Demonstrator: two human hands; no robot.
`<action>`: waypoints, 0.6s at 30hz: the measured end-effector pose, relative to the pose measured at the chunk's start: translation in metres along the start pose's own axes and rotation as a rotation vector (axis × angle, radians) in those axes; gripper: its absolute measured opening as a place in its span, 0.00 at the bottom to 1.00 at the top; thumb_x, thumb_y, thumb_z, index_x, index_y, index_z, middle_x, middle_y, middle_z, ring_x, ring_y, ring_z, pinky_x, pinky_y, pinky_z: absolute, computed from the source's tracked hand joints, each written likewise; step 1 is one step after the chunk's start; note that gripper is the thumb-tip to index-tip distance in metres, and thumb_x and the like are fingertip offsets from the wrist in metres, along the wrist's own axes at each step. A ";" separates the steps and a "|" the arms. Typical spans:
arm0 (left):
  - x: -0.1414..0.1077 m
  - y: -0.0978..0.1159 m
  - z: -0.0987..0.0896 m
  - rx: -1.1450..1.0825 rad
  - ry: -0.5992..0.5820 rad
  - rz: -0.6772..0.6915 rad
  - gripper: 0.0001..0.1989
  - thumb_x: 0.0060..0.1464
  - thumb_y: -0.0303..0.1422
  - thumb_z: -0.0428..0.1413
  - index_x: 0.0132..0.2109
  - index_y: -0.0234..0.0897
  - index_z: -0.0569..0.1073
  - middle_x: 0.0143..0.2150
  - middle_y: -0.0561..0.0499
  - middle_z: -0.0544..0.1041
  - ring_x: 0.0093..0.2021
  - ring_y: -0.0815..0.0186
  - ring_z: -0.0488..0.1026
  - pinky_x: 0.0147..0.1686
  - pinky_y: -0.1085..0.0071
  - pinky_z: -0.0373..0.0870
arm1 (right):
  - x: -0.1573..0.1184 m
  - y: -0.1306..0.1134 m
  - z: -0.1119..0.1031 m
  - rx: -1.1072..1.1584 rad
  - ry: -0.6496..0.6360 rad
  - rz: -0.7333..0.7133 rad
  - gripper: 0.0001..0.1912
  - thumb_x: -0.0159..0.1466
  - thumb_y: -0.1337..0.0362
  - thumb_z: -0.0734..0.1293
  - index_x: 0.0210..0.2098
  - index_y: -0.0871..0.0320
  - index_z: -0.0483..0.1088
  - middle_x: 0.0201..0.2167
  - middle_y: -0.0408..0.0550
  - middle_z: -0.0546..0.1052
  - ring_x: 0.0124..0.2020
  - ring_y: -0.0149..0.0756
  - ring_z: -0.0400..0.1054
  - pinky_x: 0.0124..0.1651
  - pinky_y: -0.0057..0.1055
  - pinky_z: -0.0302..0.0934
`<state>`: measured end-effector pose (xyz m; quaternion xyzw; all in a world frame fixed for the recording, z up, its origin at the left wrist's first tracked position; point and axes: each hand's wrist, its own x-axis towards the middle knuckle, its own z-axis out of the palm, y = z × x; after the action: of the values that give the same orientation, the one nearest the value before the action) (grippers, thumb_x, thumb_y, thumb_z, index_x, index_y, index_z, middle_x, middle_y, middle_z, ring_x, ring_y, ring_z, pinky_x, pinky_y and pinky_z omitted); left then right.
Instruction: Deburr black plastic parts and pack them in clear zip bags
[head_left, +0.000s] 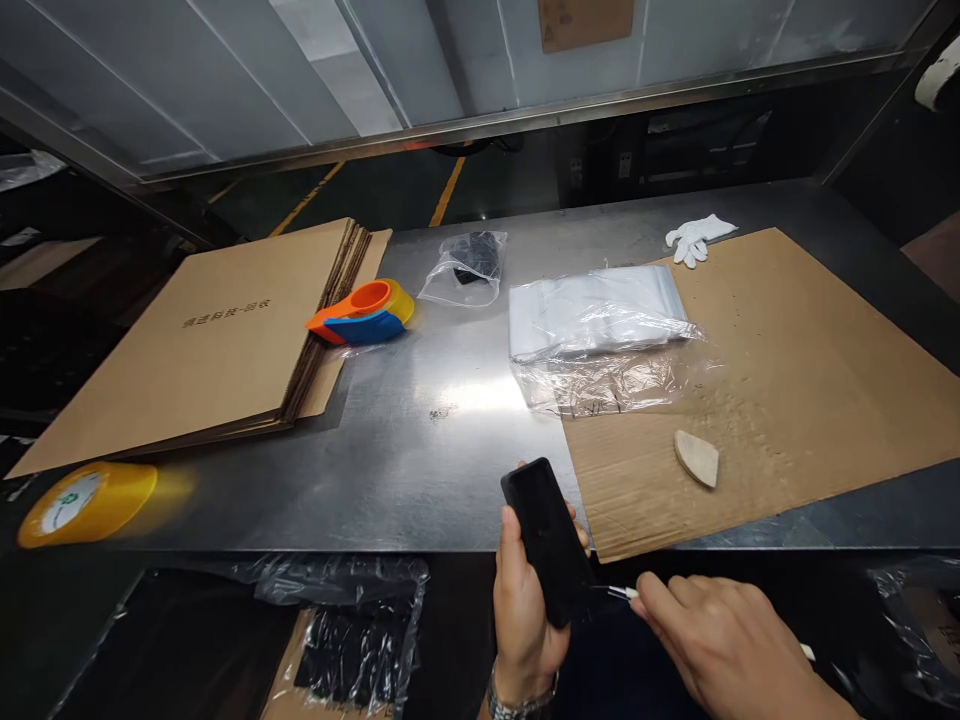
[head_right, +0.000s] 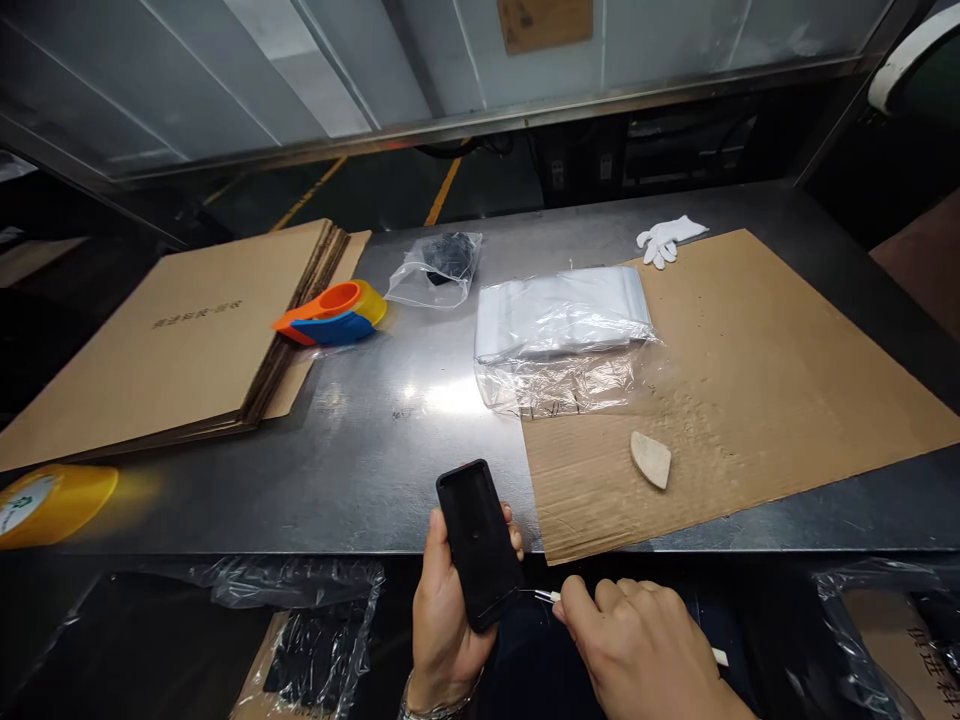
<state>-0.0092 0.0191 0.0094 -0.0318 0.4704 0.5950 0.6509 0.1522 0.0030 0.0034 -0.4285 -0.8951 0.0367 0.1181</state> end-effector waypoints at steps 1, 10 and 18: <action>0.000 0.000 0.000 0.016 0.008 0.013 0.24 0.54 0.48 0.50 0.34 0.28 0.75 0.28 0.45 0.75 0.26 0.68 0.71 0.27 0.75 0.69 | -0.001 -0.001 0.001 -0.007 0.002 0.001 0.18 0.70 0.64 0.47 0.27 0.53 0.57 0.13 0.37 0.64 0.13 0.33 0.59 0.22 0.33 0.36; -0.003 -0.013 -0.015 0.069 -0.086 0.285 0.21 0.54 0.47 0.51 0.49 0.38 0.70 0.33 0.47 0.75 0.31 0.64 0.71 0.33 0.68 0.70 | -0.002 0.003 0.005 0.397 -0.313 0.199 0.21 0.70 0.57 0.46 0.27 0.54 0.60 0.15 0.38 0.66 0.16 0.30 0.61 0.23 0.27 0.45; 0.001 -0.004 -0.006 -0.056 -0.140 0.081 0.25 0.55 0.50 0.46 0.36 0.31 0.75 0.26 0.46 0.73 0.26 0.67 0.70 0.26 0.74 0.68 | 0.001 0.000 0.018 1.671 -0.776 0.466 0.25 0.64 0.43 0.52 0.31 0.59 0.63 0.13 0.34 0.60 0.12 0.21 0.48 0.15 0.18 0.42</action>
<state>-0.0094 0.0148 0.0031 0.0106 0.4076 0.6346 0.6565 0.1471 0.0047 -0.0140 -0.3312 -0.4479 0.8274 0.0707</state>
